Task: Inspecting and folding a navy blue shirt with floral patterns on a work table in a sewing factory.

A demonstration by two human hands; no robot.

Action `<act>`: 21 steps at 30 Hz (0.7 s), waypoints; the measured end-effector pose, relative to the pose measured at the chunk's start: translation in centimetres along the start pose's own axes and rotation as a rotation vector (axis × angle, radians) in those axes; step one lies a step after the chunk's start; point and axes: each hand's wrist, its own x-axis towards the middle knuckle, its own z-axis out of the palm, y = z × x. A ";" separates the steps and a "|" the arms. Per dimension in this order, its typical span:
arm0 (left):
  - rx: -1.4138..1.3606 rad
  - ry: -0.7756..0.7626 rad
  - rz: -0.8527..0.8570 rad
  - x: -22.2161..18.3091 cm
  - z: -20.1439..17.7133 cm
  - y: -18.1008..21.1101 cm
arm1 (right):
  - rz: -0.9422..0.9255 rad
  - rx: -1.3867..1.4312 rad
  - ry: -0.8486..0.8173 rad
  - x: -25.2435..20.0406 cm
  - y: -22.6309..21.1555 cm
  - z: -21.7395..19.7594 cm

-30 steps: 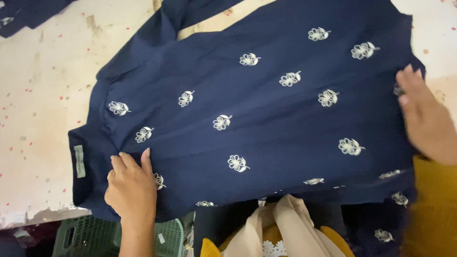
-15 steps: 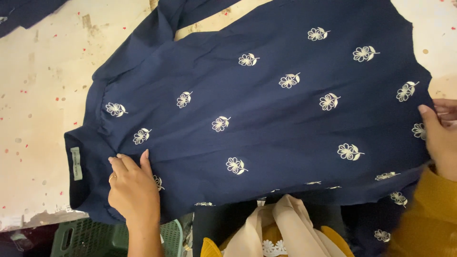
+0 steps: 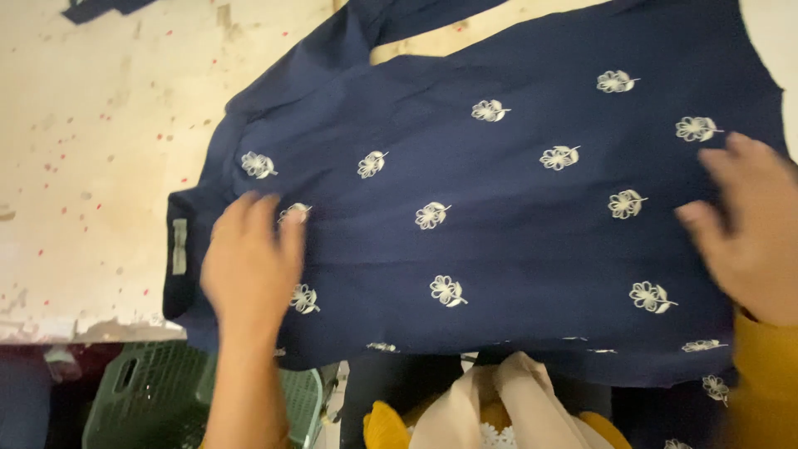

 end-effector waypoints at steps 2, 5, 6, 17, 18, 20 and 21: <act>-0.247 0.060 0.111 0.5 1.6 0.5 | -0.084 -0.145 -0.176 -0.1 1.0 0.5; -0.224 -0.137 0.184 0.0 3.4 1.2 | -0.123 0.042 -0.093 -3.5 12.6 5.2; -0.282 -0.166 0.235 0.5 2.8 1.5 | 0.240 0.221 -0.096 -4.6 16.5 7.0; -0.273 -0.128 0.329 5.9 6.0 7.1 | 0.203 -0.152 -0.704 18.2 -7.8 4.1; -0.266 -0.117 0.389 6.1 5.8 7.5 | 0.197 -0.165 -0.777 18.4 -5.5 4.1; -0.259 -0.118 0.440 6.1 5.3 8.8 | 0.186 -0.177 -0.862 19.1 -5.9 3.3; -0.295 -0.119 0.474 6.4 5.1 9.7 | 0.185 -0.410 -0.815 19.9 -8.6 2.4</act>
